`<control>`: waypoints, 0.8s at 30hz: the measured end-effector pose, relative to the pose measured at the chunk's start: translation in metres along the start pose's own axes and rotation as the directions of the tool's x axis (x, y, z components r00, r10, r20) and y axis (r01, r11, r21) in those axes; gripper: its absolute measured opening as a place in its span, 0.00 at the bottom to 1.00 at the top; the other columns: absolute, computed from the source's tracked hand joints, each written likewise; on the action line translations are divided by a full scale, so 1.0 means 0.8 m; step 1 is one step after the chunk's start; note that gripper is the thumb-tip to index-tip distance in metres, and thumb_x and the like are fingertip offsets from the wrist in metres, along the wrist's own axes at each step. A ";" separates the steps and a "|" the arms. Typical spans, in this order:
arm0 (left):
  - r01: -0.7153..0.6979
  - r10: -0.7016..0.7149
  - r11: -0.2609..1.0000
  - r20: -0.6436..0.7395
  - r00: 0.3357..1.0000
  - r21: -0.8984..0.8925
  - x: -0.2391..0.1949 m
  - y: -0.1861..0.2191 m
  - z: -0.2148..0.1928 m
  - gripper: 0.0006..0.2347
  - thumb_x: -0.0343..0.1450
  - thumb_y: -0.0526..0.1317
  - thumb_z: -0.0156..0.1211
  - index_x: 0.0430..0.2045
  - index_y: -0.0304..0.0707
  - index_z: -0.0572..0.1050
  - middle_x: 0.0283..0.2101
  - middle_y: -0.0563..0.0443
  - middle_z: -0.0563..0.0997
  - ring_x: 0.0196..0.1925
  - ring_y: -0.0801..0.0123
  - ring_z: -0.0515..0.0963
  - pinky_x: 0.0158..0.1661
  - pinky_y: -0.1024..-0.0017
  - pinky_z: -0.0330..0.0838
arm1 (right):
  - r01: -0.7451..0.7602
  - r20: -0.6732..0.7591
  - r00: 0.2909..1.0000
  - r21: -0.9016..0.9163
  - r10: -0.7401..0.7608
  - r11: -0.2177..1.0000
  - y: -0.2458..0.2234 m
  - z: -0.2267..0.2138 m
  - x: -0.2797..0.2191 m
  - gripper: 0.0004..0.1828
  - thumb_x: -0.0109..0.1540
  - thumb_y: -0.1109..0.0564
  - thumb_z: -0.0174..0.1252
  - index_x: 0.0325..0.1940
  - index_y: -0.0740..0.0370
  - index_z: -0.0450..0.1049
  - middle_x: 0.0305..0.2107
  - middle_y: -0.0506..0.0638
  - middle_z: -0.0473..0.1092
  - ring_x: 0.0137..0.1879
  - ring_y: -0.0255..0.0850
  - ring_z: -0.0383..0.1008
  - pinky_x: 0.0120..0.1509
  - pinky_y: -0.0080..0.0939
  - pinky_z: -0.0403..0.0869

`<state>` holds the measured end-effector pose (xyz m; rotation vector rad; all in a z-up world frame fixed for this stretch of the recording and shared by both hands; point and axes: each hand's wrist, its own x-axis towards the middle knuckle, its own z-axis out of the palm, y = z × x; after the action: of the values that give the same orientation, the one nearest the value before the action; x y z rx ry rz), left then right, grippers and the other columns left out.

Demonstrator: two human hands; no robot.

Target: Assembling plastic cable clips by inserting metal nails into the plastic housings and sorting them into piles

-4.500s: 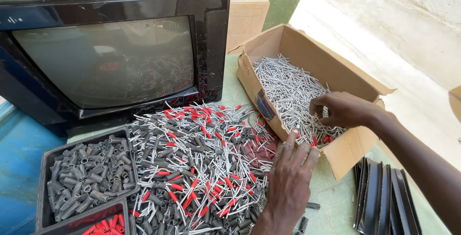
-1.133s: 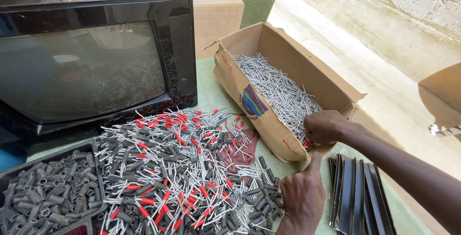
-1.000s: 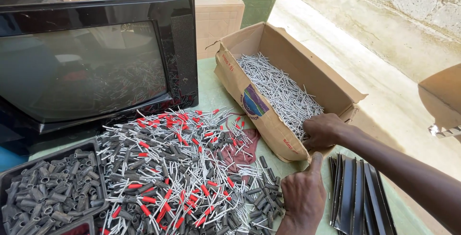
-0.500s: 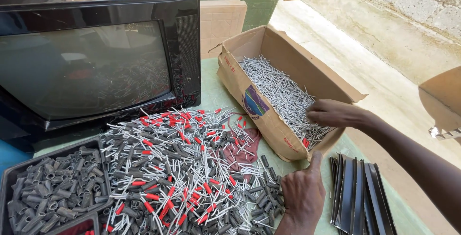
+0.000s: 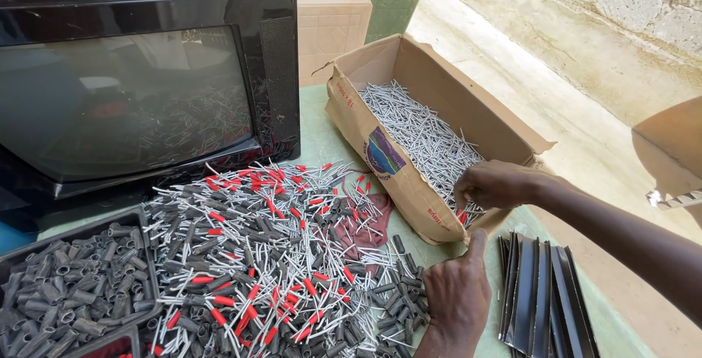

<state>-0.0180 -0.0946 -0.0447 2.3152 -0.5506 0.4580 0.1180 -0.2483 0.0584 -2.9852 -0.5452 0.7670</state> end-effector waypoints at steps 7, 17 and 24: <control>-0.019 0.019 0.999 0.008 1.000 -0.033 0.001 0.001 -0.010 0.25 0.63 0.33 0.61 0.57 0.45 0.69 0.16 0.43 0.78 0.16 0.48 0.77 0.15 0.52 0.64 | -0.212 -0.158 0.971 -0.213 0.180 0.954 0.018 0.013 0.010 0.14 0.64 0.47 0.52 0.24 0.44 0.71 0.18 0.35 0.68 0.25 0.26 0.64 0.29 0.29 0.65; -0.015 0.015 1.000 0.004 1.000 -0.008 0.003 0.001 -0.012 0.24 0.63 0.32 0.61 0.55 0.46 0.68 0.14 0.45 0.77 0.15 0.48 0.77 0.14 0.54 0.64 | -0.204 0.143 0.957 -0.289 0.252 0.935 0.002 0.028 0.046 0.19 0.62 0.43 0.55 0.20 0.54 0.72 0.17 0.41 0.62 0.24 0.33 0.57 0.27 0.36 0.59; 0.016 -0.015 0.999 0.023 1.000 -0.035 0.002 0.004 -0.008 0.25 0.63 0.31 0.61 0.57 0.47 0.67 0.16 0.42 0.78 0.16 0.46 0.77 0.15 0.52 0.64 | -0.165 0.175 0.973 0.054 0.153 0.985 0.029 0.041 0.056 0.21 0.58 0.56 0.65 0.12 0.52 0.66 0.10 0.39 0.58 0.17 0.30 0.49 0.21 0.34 0.48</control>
<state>-0.0189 -0.0926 -0.0379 2.2920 -0.5477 0.4118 0.1469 -0.2573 0.0068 -2.9445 -0.2781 1.0370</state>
